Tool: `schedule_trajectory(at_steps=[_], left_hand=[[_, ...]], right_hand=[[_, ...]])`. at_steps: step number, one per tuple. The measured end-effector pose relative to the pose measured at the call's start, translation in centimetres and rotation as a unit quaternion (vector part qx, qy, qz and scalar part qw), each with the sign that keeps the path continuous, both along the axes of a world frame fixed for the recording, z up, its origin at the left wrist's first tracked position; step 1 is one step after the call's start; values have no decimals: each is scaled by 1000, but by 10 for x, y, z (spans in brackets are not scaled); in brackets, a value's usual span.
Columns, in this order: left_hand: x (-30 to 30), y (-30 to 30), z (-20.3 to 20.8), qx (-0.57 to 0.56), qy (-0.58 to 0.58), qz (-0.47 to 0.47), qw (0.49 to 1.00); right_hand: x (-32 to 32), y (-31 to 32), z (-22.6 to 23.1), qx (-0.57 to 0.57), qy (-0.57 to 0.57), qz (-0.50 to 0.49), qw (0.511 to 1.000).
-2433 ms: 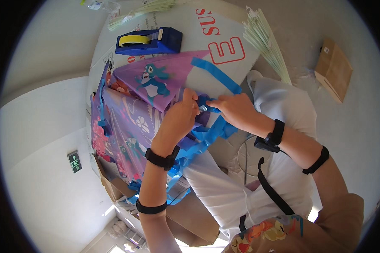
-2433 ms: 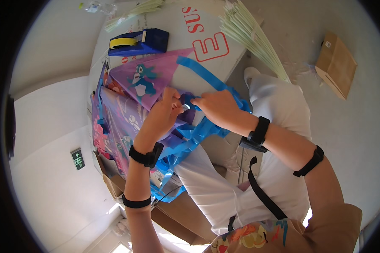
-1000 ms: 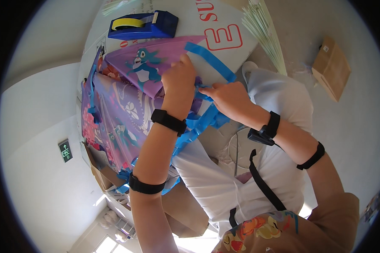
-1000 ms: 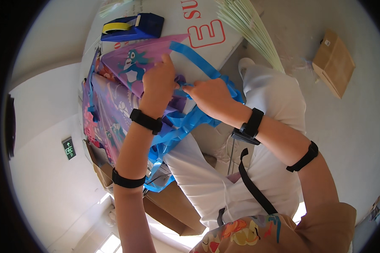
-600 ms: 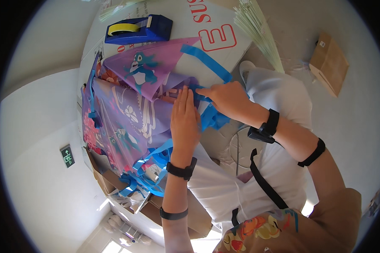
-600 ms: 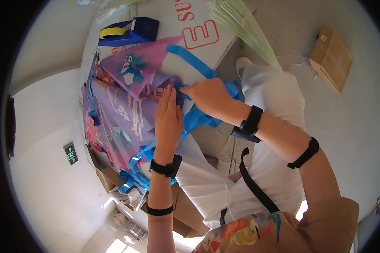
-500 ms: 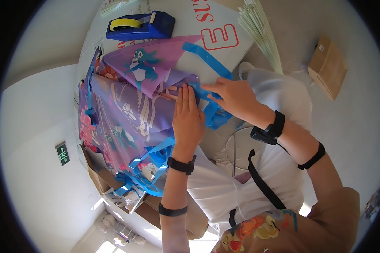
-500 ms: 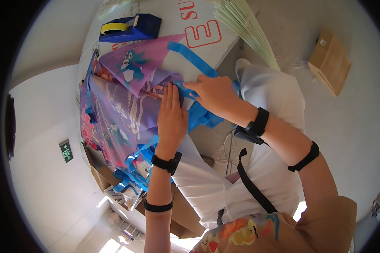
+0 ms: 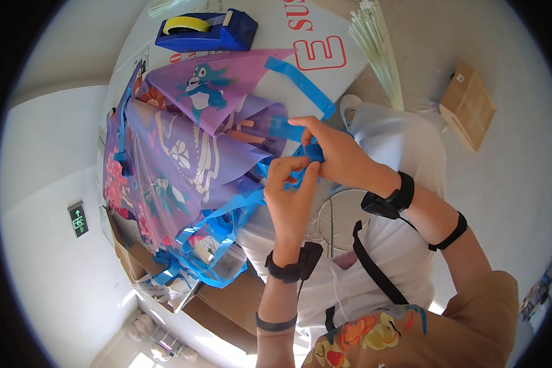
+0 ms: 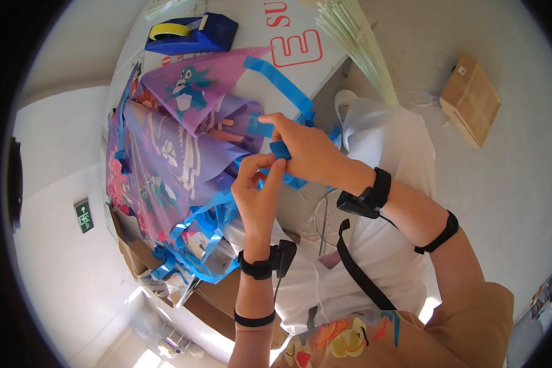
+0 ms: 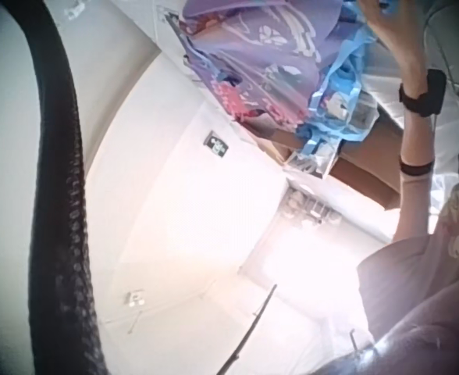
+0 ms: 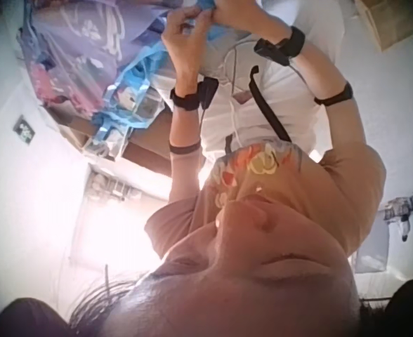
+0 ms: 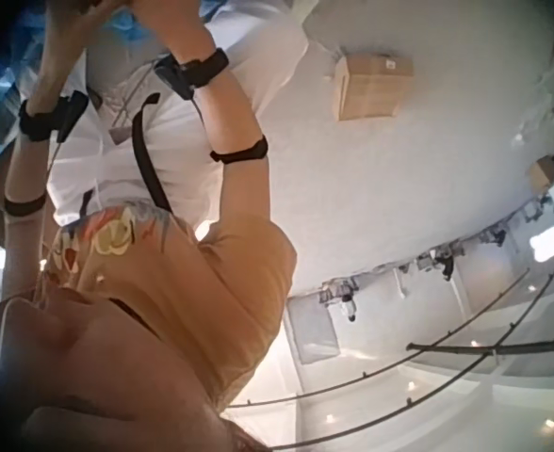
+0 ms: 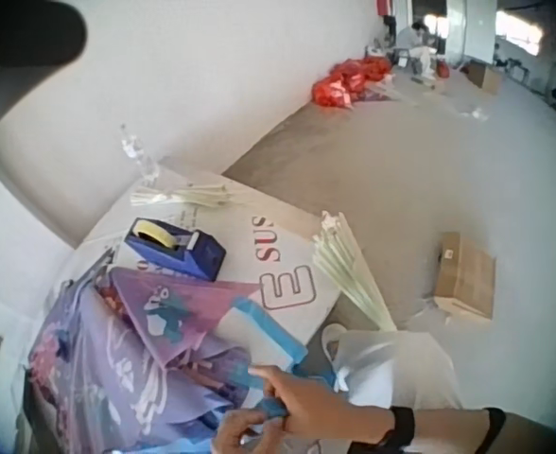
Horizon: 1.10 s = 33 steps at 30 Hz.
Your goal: Assembling plastic kites by attaching blue tails using adhesive tape.
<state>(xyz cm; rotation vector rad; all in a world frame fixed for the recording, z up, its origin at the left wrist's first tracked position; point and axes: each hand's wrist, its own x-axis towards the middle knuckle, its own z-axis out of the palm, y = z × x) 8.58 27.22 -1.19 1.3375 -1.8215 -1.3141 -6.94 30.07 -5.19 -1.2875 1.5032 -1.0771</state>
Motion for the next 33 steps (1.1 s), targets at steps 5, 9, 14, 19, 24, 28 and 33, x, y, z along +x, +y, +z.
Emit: schedule_trajectory(at_steps=[5,9,14,19,24,28,33], left_hand=[[19,-8,4,71,61,47,995],[39,-10,18,166,96,42,980],[50,-14,23,228,142,50,962],[53,-13,15,239,167,39,956],[55,-16,11,243,183,24,952],[53,-15,11,258,192,39,946],[48,-15,11,275,208,50,938]], right_hand=[[-6,-5,4,9,-177,107,978],[-13,-12,4,22,-286,129,949],[-14,-12,6,35,-334,164,927],[-13,-12,7,48,-323,171,929],[-14,-13,7,48,-315,171,932],[-15,-13,7,45,-320,171,931],[-14,-14,12,32,-334,169,927]])
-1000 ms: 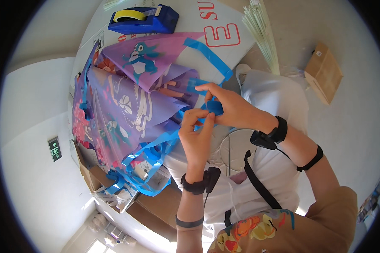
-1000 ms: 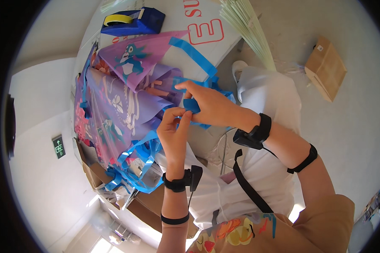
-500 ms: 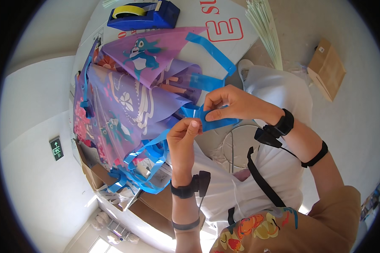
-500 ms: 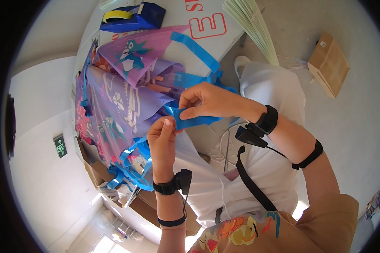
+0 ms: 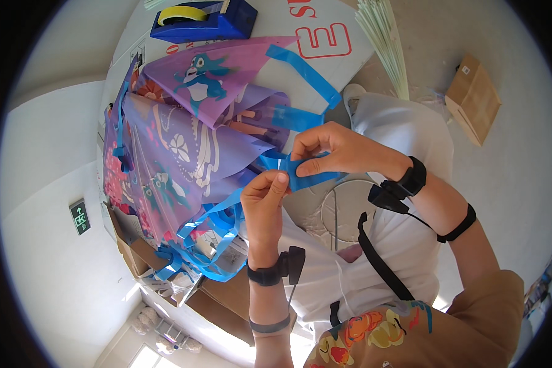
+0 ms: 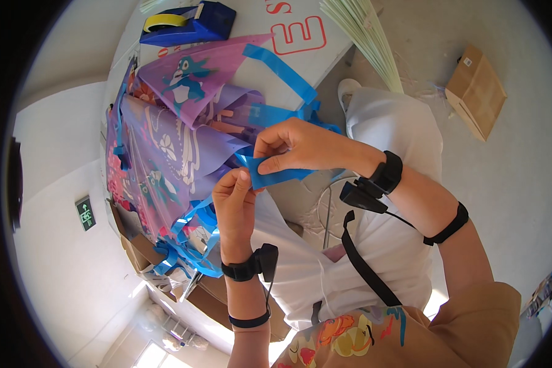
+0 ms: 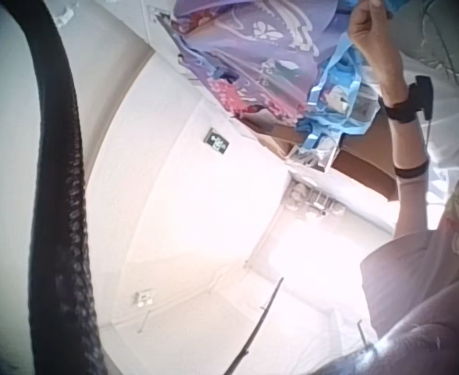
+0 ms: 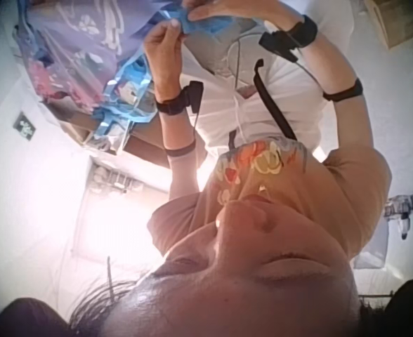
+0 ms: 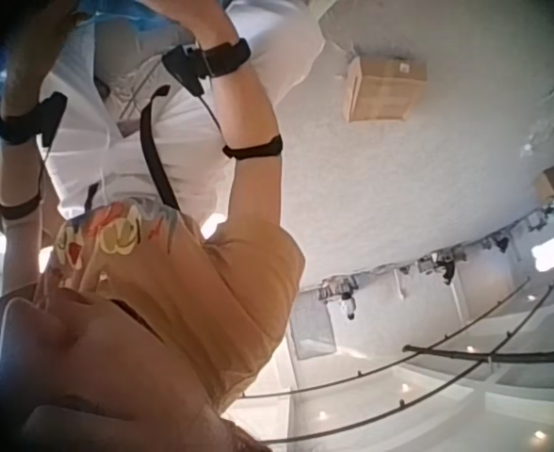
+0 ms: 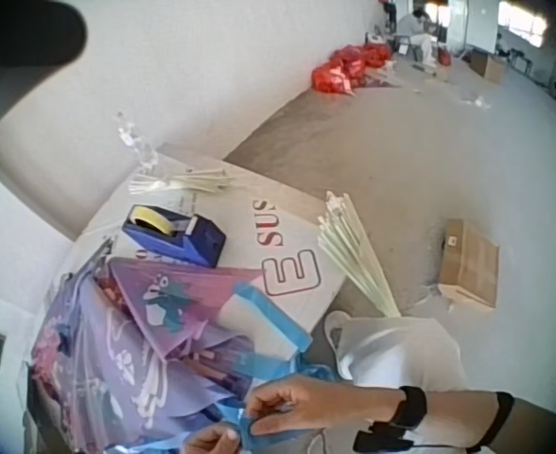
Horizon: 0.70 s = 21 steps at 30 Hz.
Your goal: Assembling plastic kites by attaching blue tails using adhesive tape.
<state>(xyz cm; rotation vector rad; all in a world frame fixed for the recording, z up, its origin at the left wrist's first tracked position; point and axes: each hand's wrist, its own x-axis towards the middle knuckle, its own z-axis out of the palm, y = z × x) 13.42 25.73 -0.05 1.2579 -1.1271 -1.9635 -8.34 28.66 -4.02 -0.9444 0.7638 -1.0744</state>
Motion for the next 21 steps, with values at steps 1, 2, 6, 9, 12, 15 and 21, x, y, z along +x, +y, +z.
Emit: schedule_trajectory(at_steps=[1,2,6,9,12,15,21], left_hand=[[-2,0,0,-1,2,0,1000],[-4,1,1,2,5,1,1000],[-13,7,0,-10,-21,15,1000],[-15,13,-7,-49,-106,20,993],[-12,25,-14,-72,-212,-47,973],[-12,49,-11,-173,-390,-312,849],[-19,33,9,-443,-402,-282,750]], right_hand=[[1,0,2,-7,-14,-10,1000],[1,0,3,-13,-28,-16,999],[-4,3,6,-8,-4,3,1000],[-9,6,2,-20,20,-8,1000],[-11,3,-6,-54,66,-40,996],[-13,-1,-11,-70,103,-98,987],[-2,-6,-11,123,124,-144,974]])
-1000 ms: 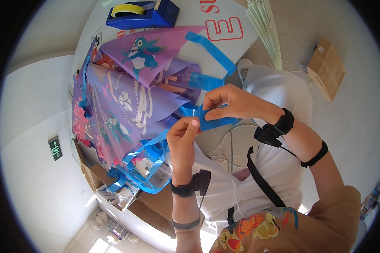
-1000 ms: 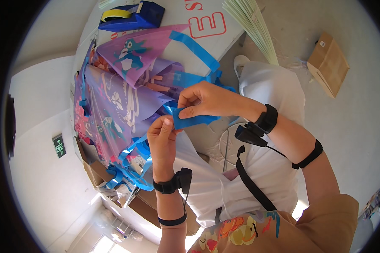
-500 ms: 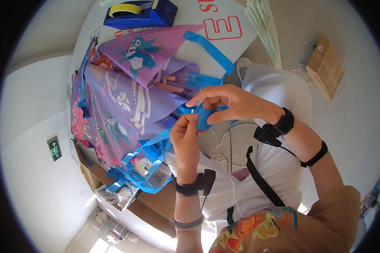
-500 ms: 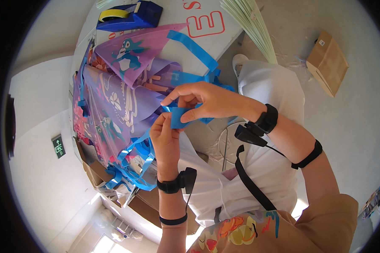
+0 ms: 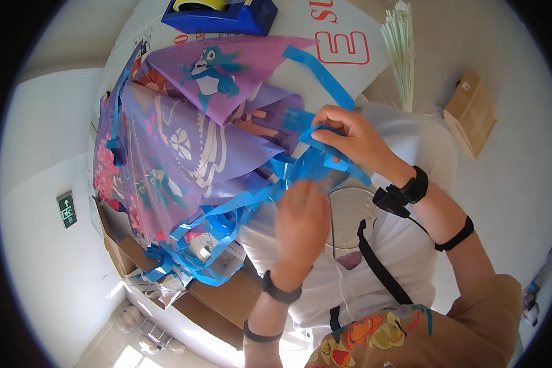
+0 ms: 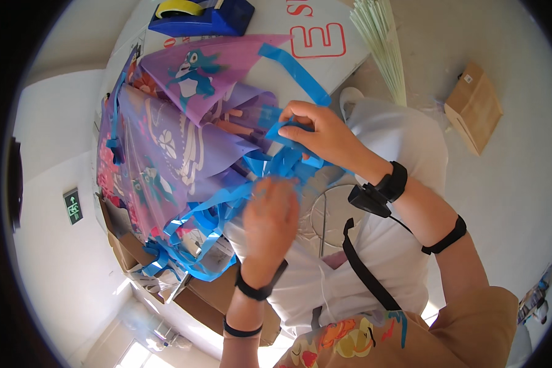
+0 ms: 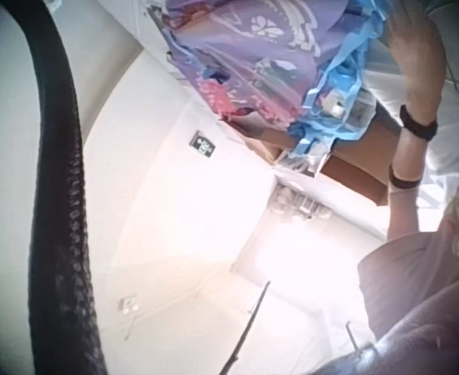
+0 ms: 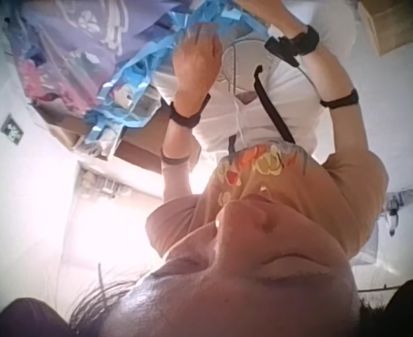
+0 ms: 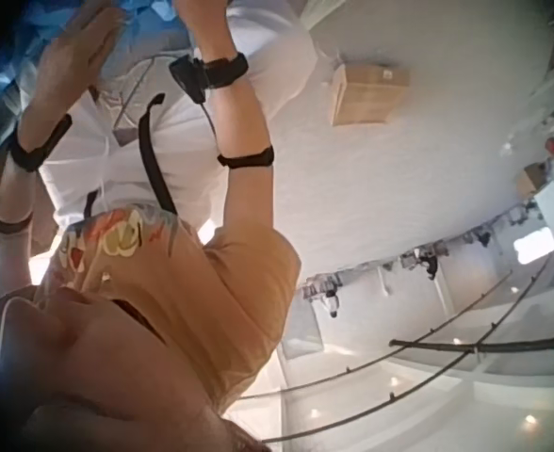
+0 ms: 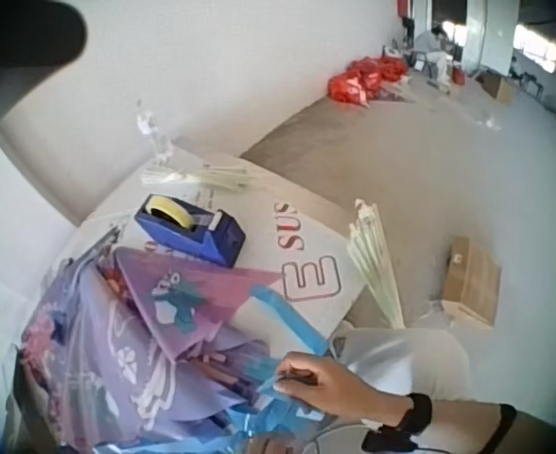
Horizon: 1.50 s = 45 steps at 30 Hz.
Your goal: Assembling plastic kites by attaching blue tails using adhesive tape.
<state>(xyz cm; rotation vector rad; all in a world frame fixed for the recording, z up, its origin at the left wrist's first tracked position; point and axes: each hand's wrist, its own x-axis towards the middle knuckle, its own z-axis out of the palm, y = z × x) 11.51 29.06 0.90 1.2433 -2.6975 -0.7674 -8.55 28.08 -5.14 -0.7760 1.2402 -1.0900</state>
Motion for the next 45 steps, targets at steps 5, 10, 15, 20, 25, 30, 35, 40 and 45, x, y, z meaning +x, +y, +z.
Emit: schedule_trajectory(at_steps=[5,10,15,20,25,30,35,40,45], left_hand=[[-4,-74,-21,-260,-83,-65,960],[32,-66,-24,-216,-128,-13,968],[43,-52,-32,-178,-145,66,971],[31,-52,-48,-266,-123,-5,956],[35,-56,-50,-231,-126,-40,964],[33,-52,-53,-235,-136,-24,962],[30,-49,-55,-232,-113,-1,966],[31,-51,-54,-221,-103,9,970],[30,-50,-53,-212,-98,11,972]], right_hand=[[28,-14,-14,-110,196,-74,972],[42,-13,-18,-92,231,-6,968],[52,-23,-13,-49,271,28,961],[55,-32,-10,-80,318,56,943],[57,-34,-7,-92,347,65,931],[46,-10,-10,-104,339,42,934],[39,2,-25,-204,428,-4,881],[36,4,-27,-214,470,30,856],[39,4,-28,-221,474,37,852]])
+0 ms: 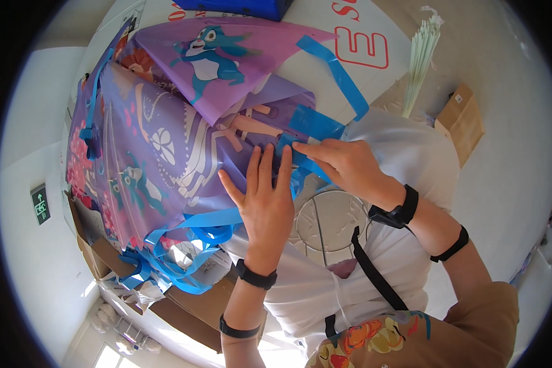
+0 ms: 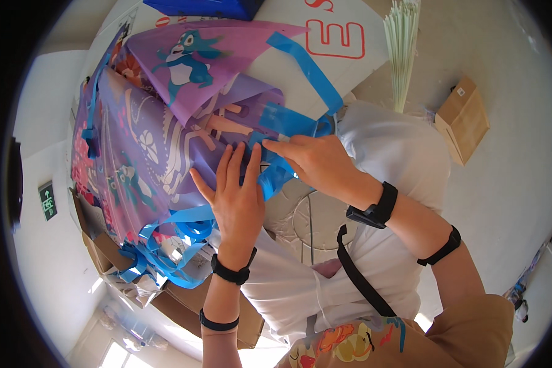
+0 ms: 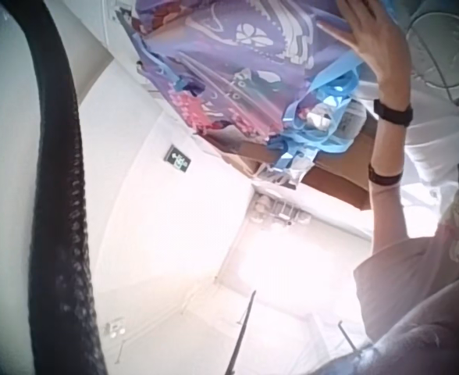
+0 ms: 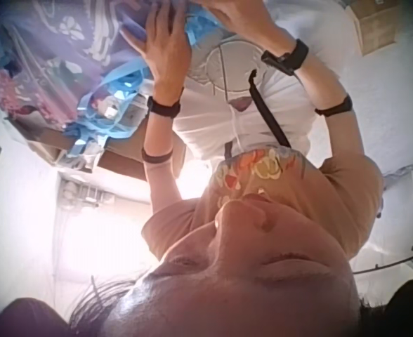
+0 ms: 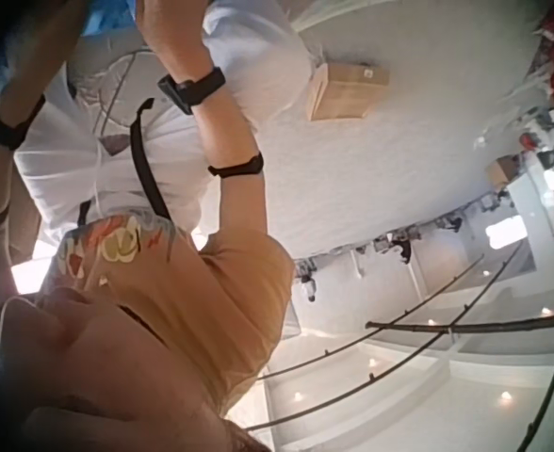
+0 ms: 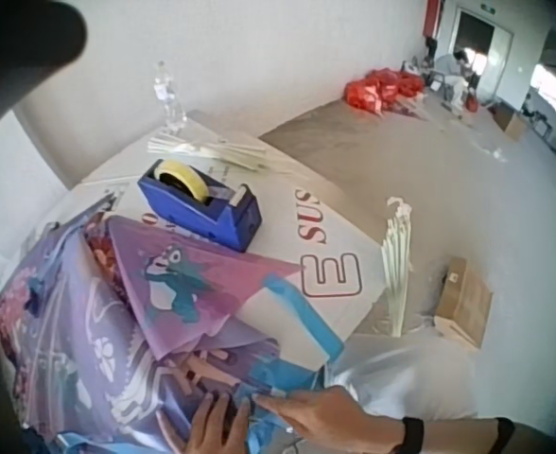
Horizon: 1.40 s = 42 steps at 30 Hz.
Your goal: Assembling plastic kites by attaching blue tails using adhesive tape.
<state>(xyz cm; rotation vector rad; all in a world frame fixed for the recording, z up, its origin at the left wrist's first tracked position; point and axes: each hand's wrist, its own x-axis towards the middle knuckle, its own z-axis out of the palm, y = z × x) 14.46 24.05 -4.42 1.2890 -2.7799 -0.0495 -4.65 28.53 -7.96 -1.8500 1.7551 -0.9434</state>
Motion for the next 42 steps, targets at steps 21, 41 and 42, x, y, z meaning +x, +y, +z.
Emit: schedule_trajectory(at_steps=[21,41,42], left_hand=[[1,-4,6,43,36,8,998],[9,-9,11,44,24,-3,999],[9,-8,11,43,24,-2,999]], right_hand=[[-11,-21,-3,-114,8,96,989],[-7,-20,-7,-124,23,78,989],[-7,-20,-7,-125,21,76,989]])
